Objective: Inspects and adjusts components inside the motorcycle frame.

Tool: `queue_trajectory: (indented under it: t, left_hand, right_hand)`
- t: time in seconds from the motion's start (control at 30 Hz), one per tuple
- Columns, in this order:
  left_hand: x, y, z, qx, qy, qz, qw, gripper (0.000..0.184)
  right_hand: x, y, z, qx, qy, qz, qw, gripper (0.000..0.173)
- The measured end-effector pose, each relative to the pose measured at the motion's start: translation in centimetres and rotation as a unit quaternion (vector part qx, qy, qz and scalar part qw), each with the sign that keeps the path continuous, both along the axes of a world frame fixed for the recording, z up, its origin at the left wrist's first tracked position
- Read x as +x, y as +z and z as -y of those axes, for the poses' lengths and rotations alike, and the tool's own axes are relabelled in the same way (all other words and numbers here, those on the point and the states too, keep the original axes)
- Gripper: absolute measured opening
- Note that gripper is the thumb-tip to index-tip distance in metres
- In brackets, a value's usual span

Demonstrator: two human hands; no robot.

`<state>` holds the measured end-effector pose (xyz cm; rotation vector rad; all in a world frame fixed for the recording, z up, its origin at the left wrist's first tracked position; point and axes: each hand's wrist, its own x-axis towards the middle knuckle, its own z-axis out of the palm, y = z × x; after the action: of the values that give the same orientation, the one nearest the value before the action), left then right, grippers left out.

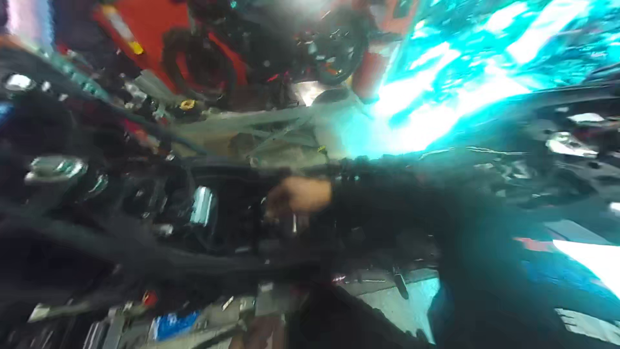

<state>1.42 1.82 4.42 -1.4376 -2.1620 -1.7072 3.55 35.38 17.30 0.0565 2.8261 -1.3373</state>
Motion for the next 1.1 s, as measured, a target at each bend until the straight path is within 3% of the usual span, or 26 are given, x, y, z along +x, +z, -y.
queue_trajectory:
  t: [0.03,0.1,0.17,0.3,0.4,0.47,0.53,0.67,0.83,0.9,0.97,1.03,1.1]
  left_hand:
    - [0.2,1.6,-0.5,-0.005,0.007,0.019,1.000,0.022]
    - [0.9,3.8,-1.9,-0.016,0.025,0.036,0.999,0.051]
    - [0.9,4.5,-2.9,-0.022,0.019,0.022,0.999,0.069]
    - [1.2,2.9,-2.2,-0.025,0.000,-0.001,1.000,0.036]
    - [1.2,2.6,-3.2,0.025,-0.034,0.053,0.998,0.036]
    - [1.3,3.1,-4.0,0.052,-0.063,0.086,0.993,0.025]
    - [1.6,3.8,-4.5,0.028,-0.084,0.083,0.993,0.030]
    - [1.8,3.9,-5.2,-0.007,-0.107,0.061,0.992,0.029]
    - [1.5,4.9,-5.8,0.034,-0.170,0.136,0.975,0.037]
    - [1.1,4.7,-5.8,0.035,-0.193,0.157,0.968,0.039]
    - [0.5,3.5,-5.0,0.024,-0.161,0.155,0.974,0.035]
    - [-0.4,1.8,-3.6,0.005,-0.072,0.134,0.988,0.036]
    - [-1.3,0.0,-2.0,-0.006,0.011,0.125,0.992,0.035]
  right_hand:
    - [0.6,1.7,1.8,-0.065,0.029,-0.020,0.997,0.023]
    - [2.3,3.8,5.8,-0.195,0.094,-0.045,0.975,0.017]
    - [3.5,3.9,9.2,-0.253,0.128,-0.087,0.955,0.014]
    - [4.9,0.8,12.8,-0.199,0.093,-0.147,0.964,0.016]
    - [5.9,-1.3,12.9,-0.151,0.024,-0.175,0.973,0.018]
    - [6.1,-1.9,12.4,-0.185,-0.074,-0.187,0.962,0.021]
    - [6.1,-2.0,11.7,-0.219,-0.133,-0.138,0.957,0.025]
    - [6.2,-2.8,11.1,-0.208,-0.038,-0.096,0.973,0.023]
    - [5.8,-0.7,9.2,-0.276,-0.058,-0.065,0.957,0.021]
    - [4.5,1.8,7.2,-0.232,-0.090,-0.065,0.966,0.022]
    - [2.1,3.8,4.3,-0.109,-0.125,-0.042,0.985,0.020]
    - [-0.5,3.3,1.9,0.024,-0.154,0.047,0.987,0.021]
    - [-2.7,0.6,0.4,0.110,-0.140,0.133,0.975,0.029]
